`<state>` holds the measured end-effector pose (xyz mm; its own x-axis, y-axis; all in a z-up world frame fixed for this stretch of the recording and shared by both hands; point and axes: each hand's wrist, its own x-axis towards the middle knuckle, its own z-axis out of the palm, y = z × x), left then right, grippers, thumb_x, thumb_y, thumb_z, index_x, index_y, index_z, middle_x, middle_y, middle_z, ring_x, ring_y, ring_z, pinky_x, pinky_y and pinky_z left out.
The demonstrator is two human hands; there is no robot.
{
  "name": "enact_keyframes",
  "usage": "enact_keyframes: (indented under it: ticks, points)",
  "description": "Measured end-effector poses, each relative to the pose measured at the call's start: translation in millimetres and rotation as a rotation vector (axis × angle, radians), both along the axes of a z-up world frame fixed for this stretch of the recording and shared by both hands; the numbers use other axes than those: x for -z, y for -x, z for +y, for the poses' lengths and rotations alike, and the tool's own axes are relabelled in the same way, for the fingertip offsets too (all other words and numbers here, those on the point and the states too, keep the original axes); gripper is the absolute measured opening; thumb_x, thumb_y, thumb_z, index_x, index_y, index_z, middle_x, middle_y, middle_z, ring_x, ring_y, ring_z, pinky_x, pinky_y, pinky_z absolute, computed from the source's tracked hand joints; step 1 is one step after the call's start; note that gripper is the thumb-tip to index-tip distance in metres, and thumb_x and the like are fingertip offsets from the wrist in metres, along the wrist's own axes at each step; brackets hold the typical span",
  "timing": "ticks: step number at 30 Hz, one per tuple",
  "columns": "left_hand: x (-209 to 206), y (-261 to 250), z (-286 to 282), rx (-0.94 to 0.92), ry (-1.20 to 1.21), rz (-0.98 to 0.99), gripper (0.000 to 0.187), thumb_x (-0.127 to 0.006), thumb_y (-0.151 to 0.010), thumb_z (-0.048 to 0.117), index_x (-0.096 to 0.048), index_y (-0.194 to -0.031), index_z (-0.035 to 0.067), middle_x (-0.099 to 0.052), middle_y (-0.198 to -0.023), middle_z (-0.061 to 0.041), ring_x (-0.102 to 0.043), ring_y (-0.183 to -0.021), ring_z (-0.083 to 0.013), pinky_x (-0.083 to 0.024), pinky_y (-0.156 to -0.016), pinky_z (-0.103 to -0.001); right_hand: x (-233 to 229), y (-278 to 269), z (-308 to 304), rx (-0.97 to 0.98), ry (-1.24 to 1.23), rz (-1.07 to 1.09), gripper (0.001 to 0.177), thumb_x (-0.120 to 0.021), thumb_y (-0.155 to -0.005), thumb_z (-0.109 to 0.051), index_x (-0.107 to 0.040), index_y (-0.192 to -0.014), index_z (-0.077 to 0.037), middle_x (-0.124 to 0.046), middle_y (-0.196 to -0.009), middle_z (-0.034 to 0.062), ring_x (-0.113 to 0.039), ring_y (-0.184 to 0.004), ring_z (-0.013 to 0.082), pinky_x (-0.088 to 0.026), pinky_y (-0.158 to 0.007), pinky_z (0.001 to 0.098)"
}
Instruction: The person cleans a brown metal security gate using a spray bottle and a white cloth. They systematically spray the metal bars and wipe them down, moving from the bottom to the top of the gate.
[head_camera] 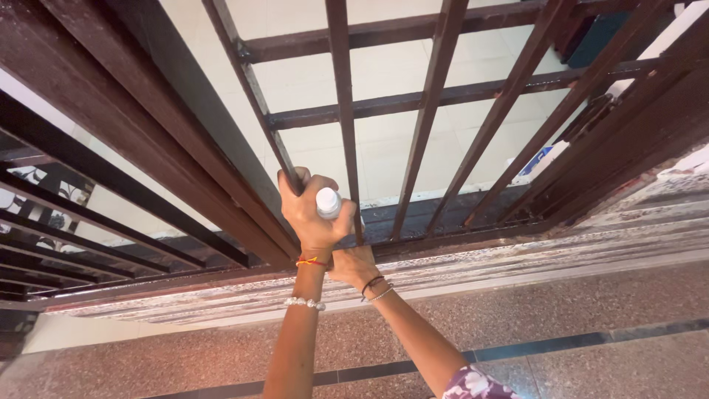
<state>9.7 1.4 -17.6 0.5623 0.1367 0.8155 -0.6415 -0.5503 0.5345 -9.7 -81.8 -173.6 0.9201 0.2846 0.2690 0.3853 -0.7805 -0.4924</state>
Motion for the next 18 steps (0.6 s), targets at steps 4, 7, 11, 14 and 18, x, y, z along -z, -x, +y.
enact_keyframes:
  ticks: [4, 7, 11, 14, 18]
  points:
    - [-2, 2, 0, 0.004, 0.004, 0.007, 0.033, -0.076, -0.061, 0.032, -0.067, -0.082, 0.008, -0.044, -0.096, -0.014, -0.052, -0.089, -0.0312, -0.048, -0.073, -0.043, -7, 14, -13, -0.015, 0.073, -0.046, 0.088, -0.085, -0.056, -0.016, -0.054, -0.137, -0.003, -0.046, -0.142, 0.0220, -0.038, -0.138, 0.0471, -0.034, -0.116, 0.0561]
    - [-1, 2, 2, 0.008, -0.012, 0.002, 0.035, -0.077, -0.062, 0.035, -0.067, -0.082, 0.008, -0.044, -0.096, -0.014, -0.052, -0.090, -0.0317, -0.048, -0.075, -0.044, 1, 36, -50, 0.052, 0.216, -0.187, 0.076, -0.086, -0.048, -0.011, -0.063, -0.121, -0.012, -0.046, -0.149, 0.0202, -0.041, -0.138, 0.0405, -0.034, -0.111, 0.0555]
    - [1, 0, 0, 0.000, 0.000, -0.003, 0.034, -0.077, -0.064, 0.035, -0.068, -0.082, 0.009, -0.044, -0.097, -0.014, -0.053, -0.090, -0.0320, -0.048, -0.075, -0.044, 7, 68, -160, 0.286, 0.263, 0.000, 0.067, -0.077, -0.067, -0.001, -0.069, -0.126, -0.031, -0.060, -0.134, -0.0043, -0.050, -0.138, 0.0229, -0.032, -0.129, 0.0457]
    - [2, 1, 1, -0.002, -0.004, -0.013, 0.034, -0.078, -0.064, 0.034, -0.067, -0.082, 0.008, -0.044, -0.098, -0.014, -0.053, -0.092, -0.0321, -0.048, -0.076, -0.044, -14, 62, -253, 0.392, 0.393, 0.007, 0.073, -0.088, -0.056, -0.017, -0.061, -0.123, -0.012, -0.044, -0.149, 0.0154, -0.040, -0.139, 0.0360, -0.027, -0.120, 0.0530]
    - [1, 1, 2, 0.015, -0.014, -0.004, 0.032, -0.078, -0.062, 0.031, -0.066, -0.081, 0.008, -0.044, -0.099, -0.014, -0.052, -0.092, -0.0318, -0.047, -0.077, -0.044, -21, 66, -284, 0.361, 0.396, -0.011, 0.095, -0.084, -0.060, -0.021, -0.044, -0.145, -0.005, -0.035, -0.158, 0.0206, -0.038, -0.142, 0.0389, -0.027, -0.122, 0.0459]
